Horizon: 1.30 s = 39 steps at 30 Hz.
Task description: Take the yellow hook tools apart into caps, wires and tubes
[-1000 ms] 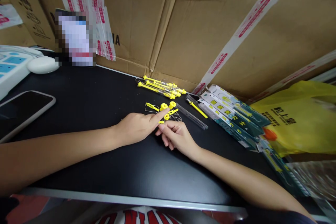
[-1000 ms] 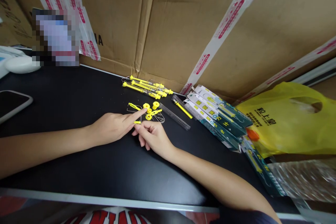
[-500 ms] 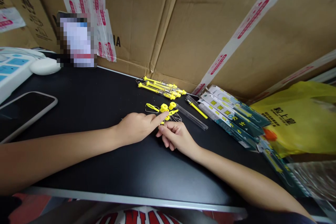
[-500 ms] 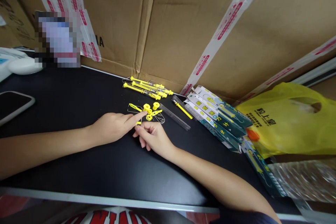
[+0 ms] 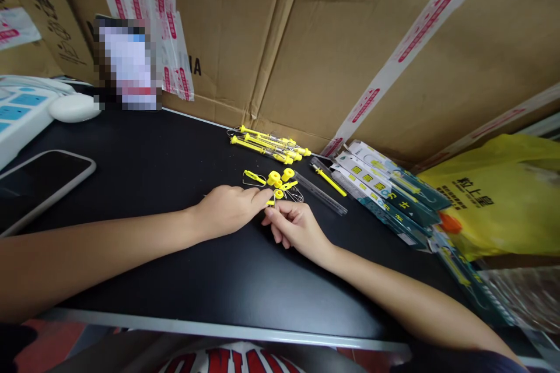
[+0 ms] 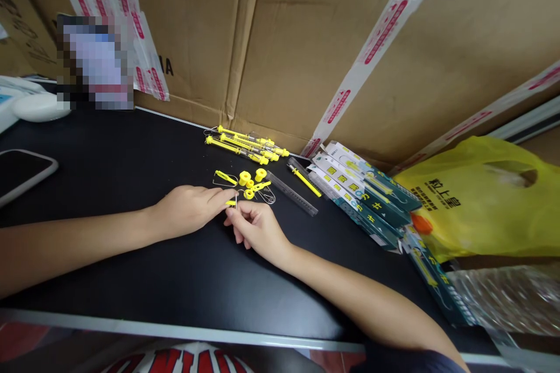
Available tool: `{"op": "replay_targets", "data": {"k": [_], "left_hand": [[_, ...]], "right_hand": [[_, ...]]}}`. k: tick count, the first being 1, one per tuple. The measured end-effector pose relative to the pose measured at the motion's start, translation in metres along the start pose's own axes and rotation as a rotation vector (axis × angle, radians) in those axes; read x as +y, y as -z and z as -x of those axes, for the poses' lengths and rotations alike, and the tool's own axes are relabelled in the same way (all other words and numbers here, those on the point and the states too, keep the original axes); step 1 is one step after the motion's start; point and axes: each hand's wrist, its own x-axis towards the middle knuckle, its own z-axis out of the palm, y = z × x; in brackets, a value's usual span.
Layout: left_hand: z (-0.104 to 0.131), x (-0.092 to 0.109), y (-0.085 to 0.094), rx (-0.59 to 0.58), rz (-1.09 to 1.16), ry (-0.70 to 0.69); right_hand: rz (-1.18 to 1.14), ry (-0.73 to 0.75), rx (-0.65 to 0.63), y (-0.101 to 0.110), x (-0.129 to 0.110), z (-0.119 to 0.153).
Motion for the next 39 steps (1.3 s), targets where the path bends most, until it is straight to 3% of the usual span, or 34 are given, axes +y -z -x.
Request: {"op": "replay_targets", "data": {"k": [5, 11, 25, 30, 33, 39], "left_hand": [[-0.002, -0.001, 0.003, 0.001, 0.024, -0.015], [0.000, -0.001, 0.002, -0.019, 0.082, 0.004], [0.000, -0.001, -0.001, 0.001, 0.077, -0.009], [0.000, -0.001, -0.002, 0.005, 0.062, -0.004], [0.000, -0.001, 0.000, 0.011, 0.037, -0.006], [-0.001, 0.001, 0.010, -0.036, 0.068, 0.004]], "right_hand": [[0.012, -0.005, 0.001, 0.001, -0.001, 0.000], [-0.087, -0.046, -0.102, 0.005, 0.002, -0.005], [-0.016, 0.012, 0.002, 0.001, 0.001, -0.001], [-0.088, -0.030, -0.059, 0.004, 0.002, -0.004], [-0.105, -0.049, -0.085, 0.005, 0.002, -0.005], [0.008, 0.038, -0.017, 0.004, 0.000, 0.001]]}}
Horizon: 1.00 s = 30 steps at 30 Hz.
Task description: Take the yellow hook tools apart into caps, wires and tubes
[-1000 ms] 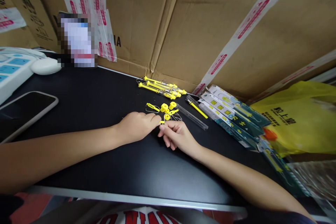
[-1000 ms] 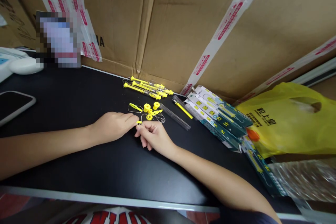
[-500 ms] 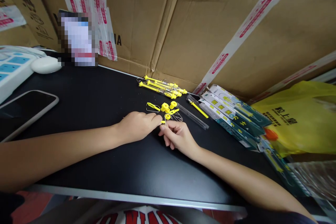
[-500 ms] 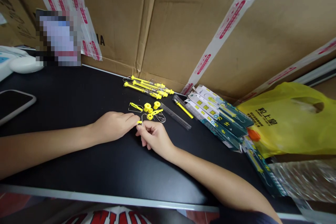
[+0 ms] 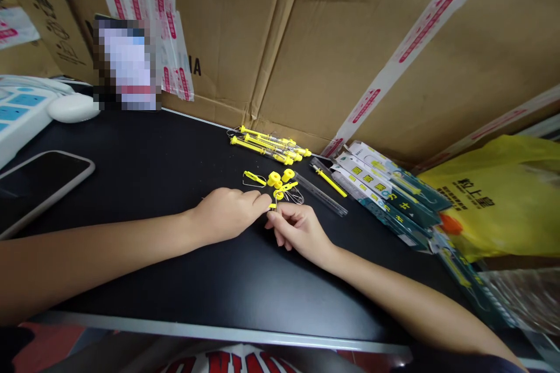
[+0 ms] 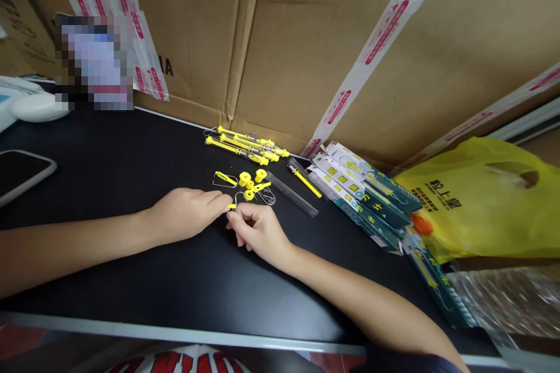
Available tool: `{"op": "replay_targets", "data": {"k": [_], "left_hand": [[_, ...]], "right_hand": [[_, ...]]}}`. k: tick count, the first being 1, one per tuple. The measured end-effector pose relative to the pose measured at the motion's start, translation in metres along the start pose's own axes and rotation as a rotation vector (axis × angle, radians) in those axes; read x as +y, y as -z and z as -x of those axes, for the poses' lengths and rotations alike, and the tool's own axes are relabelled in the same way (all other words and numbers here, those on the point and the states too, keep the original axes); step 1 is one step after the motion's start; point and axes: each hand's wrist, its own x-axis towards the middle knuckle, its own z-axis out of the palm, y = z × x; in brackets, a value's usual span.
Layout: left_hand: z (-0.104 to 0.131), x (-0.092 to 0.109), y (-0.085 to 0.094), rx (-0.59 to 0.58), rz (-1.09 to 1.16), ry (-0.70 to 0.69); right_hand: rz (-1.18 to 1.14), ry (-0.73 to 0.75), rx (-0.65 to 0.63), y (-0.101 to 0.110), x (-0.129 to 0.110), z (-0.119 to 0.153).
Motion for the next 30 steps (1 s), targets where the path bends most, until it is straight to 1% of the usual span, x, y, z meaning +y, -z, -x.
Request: {"op": "replay_targets", "data": {"k": [3, 9, 15, 17, 21, 23, 26, 28, 30], "left_hand": [[-0.001, 0.001, 0.003, -0.021, 0.032, 0.020], [-0.003, -0.001, 0.006, -0.044, 0.078, 0.043], [-0.005, -0.002, 0.013, -0.060, 0.024, 0.039], [-0.005, -0.001, 0.014, -0.076, 0.037, 0.049], [-0.005, -0.001, 0.013, -0.101, 0.093, 0.079], [-0.006, -0.001, 0.013, -0.102, 0.101, 0.091], [-0.007, 0.000, 0.015, -0.118, 0.095, 0.111], [-0.007, 0.000, 0.017, -0.135, 0.088, 0.119], [-0.008, 0.000, 0.018, -0.140, 0.087, 0.118]], "right_hand": [[0.001, -0.003, -0.019, 0.002, -0.002, 0.000], [0.041, 0.007, -0.017, 0.006, -0.007, -0.002], [-0.090, -0.058, -0.079, 0.007, -0.008, -0.003], [-0.066, -0.041, -0.065, 0.007, -0.009, -0.003], [0.079, 0.012, 0.007, 0.008, -0.012, -0.003], [0.056, -0.012, -0.017, 0.008, -0.013, -0.004], [-0.049, -0.068, -0.070, 0.009, -0.013, -0.006], [-0.056, -0.074, -0.064, 0.009, -0.014, -0.006], [-0.001, -0.058, -0.035, 0.009, -0.017, -0.005]]}}
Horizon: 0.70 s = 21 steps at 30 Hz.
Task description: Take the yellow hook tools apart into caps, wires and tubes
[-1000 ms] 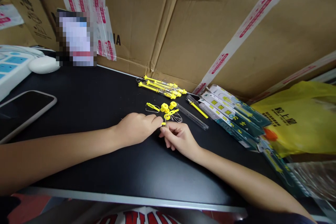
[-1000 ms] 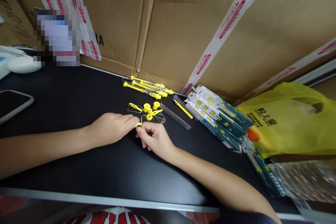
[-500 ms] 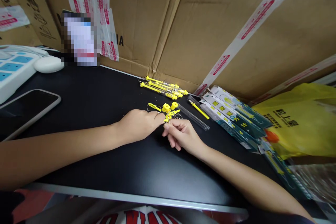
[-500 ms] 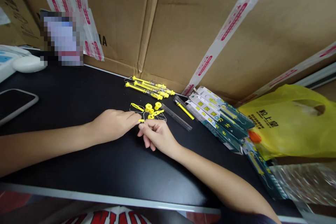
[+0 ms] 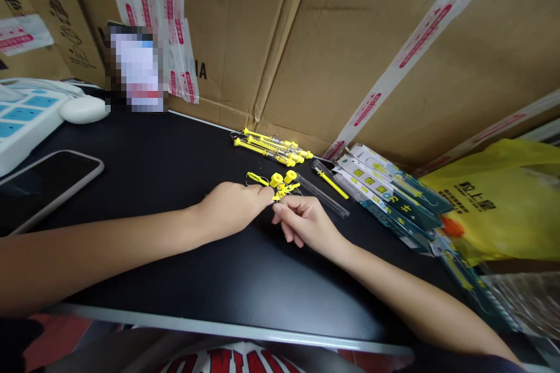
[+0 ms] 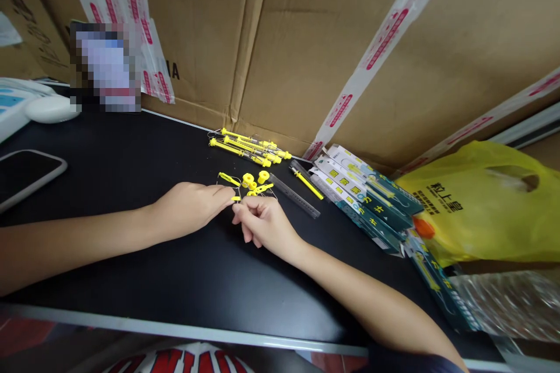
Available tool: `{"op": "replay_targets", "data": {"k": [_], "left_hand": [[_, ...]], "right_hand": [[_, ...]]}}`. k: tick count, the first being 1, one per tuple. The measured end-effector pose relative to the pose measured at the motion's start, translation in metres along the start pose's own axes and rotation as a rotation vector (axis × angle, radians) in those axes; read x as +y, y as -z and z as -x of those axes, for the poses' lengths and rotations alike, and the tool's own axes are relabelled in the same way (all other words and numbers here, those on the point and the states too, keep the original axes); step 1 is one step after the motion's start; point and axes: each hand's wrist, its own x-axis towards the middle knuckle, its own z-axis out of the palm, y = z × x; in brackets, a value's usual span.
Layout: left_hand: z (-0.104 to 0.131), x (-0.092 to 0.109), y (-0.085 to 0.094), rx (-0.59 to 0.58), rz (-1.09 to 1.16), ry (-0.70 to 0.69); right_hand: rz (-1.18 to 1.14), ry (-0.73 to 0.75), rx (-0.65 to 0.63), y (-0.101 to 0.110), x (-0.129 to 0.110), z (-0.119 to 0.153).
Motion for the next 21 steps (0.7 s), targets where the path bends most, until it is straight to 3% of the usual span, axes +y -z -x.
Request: {"op": "replay_targets", "data": {"k": [8, 12, 16, 21], "left_hand": [[-0.0011, -0.0011, -0.0002, -0.024, 0.010, 0.006], [-0.0012, -0.0011, -0.0020, -0.027, 0.001, 0.003], [-0.0023, -0.0014, -0.0005, -0.031, -0.017, 0.010], [-0.0022, -0.0006, 0.0009, -0.053, 0.019, 0.017]], "right_hand": [[-0.039, -0.047, -0.056, 0.0027, -0.0019, -0.0002], [0.128, 0.008, 0.004, 0.0037, -0.0021, -0.0015], [0.075, -0.026, -0.060, 0.0040, -0.0045, -0.0011], [0.228, 0.030, 0.035, 0.0042, -0.0060, -0.0009]]}}
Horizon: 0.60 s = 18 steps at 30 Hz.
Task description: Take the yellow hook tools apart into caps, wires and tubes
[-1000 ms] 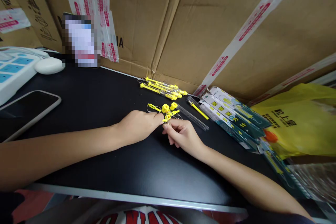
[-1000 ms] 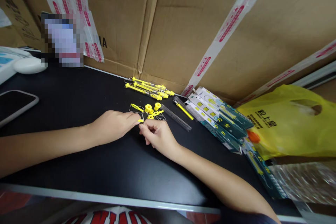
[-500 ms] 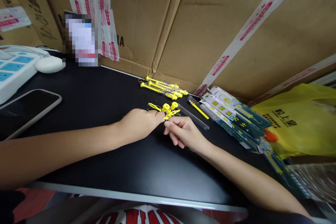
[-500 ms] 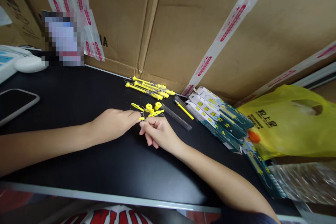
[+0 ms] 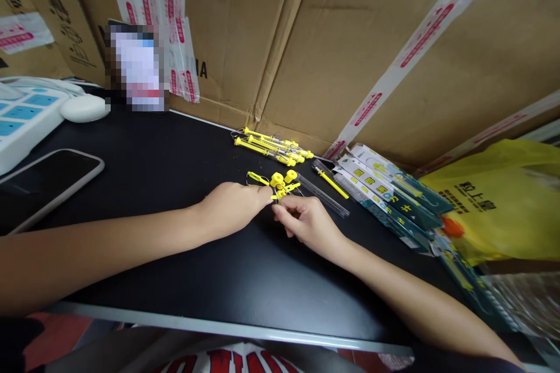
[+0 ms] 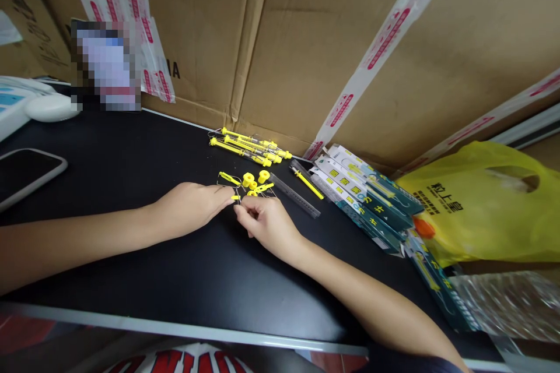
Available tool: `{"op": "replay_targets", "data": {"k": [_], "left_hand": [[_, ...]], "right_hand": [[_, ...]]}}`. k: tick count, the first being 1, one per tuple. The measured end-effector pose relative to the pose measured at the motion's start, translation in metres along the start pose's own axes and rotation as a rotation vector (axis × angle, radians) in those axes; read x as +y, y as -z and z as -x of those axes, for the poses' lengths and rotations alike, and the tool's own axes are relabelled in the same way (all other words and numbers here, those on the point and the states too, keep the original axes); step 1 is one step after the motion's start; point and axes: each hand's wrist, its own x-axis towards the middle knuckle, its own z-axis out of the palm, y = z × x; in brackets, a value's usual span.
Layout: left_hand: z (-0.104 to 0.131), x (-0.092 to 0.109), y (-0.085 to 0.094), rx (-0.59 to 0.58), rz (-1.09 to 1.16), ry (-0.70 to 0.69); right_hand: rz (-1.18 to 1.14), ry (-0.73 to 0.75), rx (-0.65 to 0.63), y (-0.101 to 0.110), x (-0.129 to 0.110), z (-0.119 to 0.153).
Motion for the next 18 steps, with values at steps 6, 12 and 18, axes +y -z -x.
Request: {"op": "replay_targets", "data": {"k": [6, 12, 18], "left_hand": [[0.000, -0.001, -0.002, 0.063, -0.078, -0.021], [-0.012, -0.034, 0.014, 0.011, -0.003, 0.368], [-0.010, -0.037, 0.011, 0.162, 0.121, 0.264]], "right_hand": [[-0.268, -0.104, -0.125, 0.001, 0.003, -0.002], [-0.026, 0.014, -0.259, -0.013, -0.006, 0.018], [0.335, 0.189, 0.019, 0.002, 0.002, 0.001]]}}
